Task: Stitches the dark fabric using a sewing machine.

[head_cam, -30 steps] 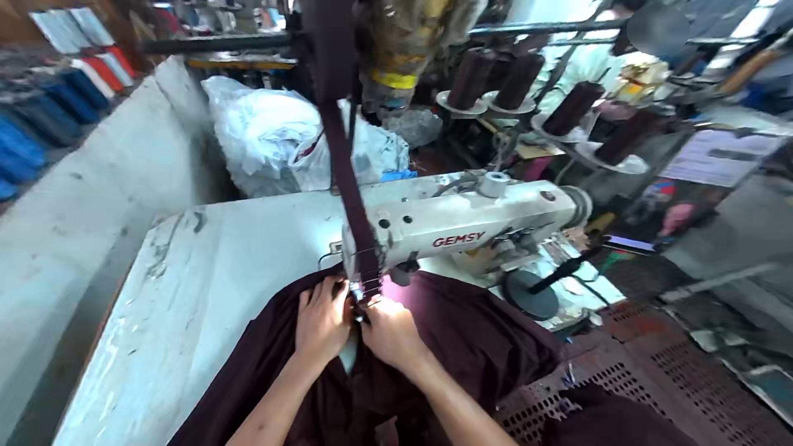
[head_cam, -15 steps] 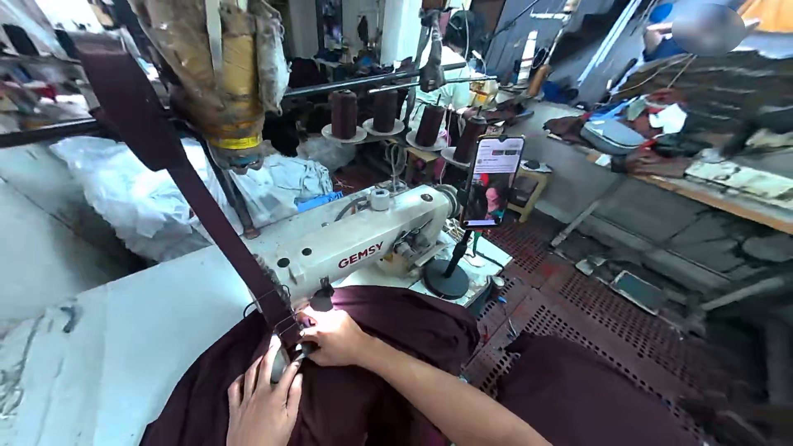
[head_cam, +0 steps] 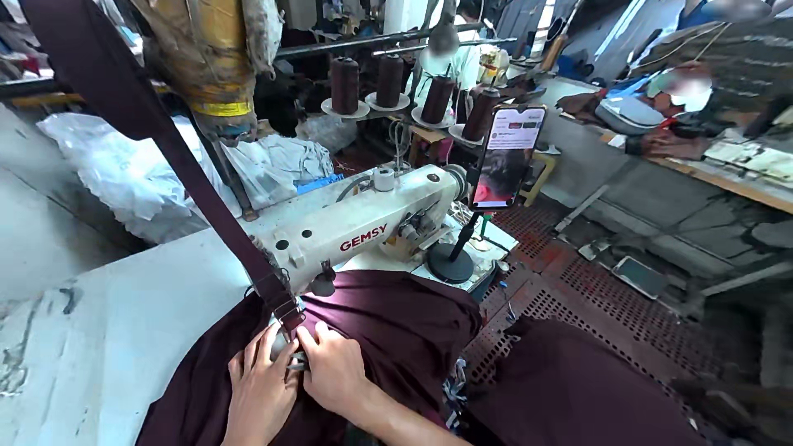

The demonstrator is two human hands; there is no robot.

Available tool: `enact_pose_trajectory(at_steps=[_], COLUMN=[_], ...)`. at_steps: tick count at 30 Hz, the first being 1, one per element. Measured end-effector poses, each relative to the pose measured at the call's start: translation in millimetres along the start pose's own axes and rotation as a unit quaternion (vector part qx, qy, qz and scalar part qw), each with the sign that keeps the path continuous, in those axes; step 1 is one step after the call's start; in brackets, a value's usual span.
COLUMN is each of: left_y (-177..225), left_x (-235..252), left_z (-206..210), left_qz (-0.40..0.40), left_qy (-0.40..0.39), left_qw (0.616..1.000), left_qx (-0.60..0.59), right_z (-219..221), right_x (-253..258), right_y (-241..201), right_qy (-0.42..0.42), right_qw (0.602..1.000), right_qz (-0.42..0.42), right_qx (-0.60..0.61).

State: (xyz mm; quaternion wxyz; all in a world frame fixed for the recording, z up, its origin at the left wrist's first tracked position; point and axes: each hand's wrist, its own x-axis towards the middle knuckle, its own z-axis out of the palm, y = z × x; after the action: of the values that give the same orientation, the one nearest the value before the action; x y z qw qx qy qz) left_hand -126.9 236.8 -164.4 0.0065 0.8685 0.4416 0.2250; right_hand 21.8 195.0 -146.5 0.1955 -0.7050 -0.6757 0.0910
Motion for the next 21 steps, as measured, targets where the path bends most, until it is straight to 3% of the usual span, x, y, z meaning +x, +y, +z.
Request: enact_pose_trajectory(at_steps=[3, 10, 15, 21], left_y=[-5.2, -10.6, 18.3, 42.4], left_x=[6.0, 11.1, 27.4, 24.4], left_z=[0.1, 2.3, -8.1, 0.0], left_qz=[0.012, 0.022, -0.064, -0.19], left_qy=[0.015, 0.03, 0.015, -0.017], left_qw=[1.0, 0.999, 0.996, 0.982], left_qx=[-0.001, 0.018, 0.065, 0.0], right_z=[8.8, 6.2, 10.3, 4.5], right_x=[10.7, 35.1, 48.3, 43.0], right_y=[15.8, 43.2, 50.5, 56.8], right_qy=[0.062, 0.036, 0.077, 0.055], right_qw=[0.994, 0.979, 0.969, 0.971], right_qz=[-0.08, -0.203, -0.234, -0.23], right_qx=[-0.028, 0.003, 0.004, 0.028])
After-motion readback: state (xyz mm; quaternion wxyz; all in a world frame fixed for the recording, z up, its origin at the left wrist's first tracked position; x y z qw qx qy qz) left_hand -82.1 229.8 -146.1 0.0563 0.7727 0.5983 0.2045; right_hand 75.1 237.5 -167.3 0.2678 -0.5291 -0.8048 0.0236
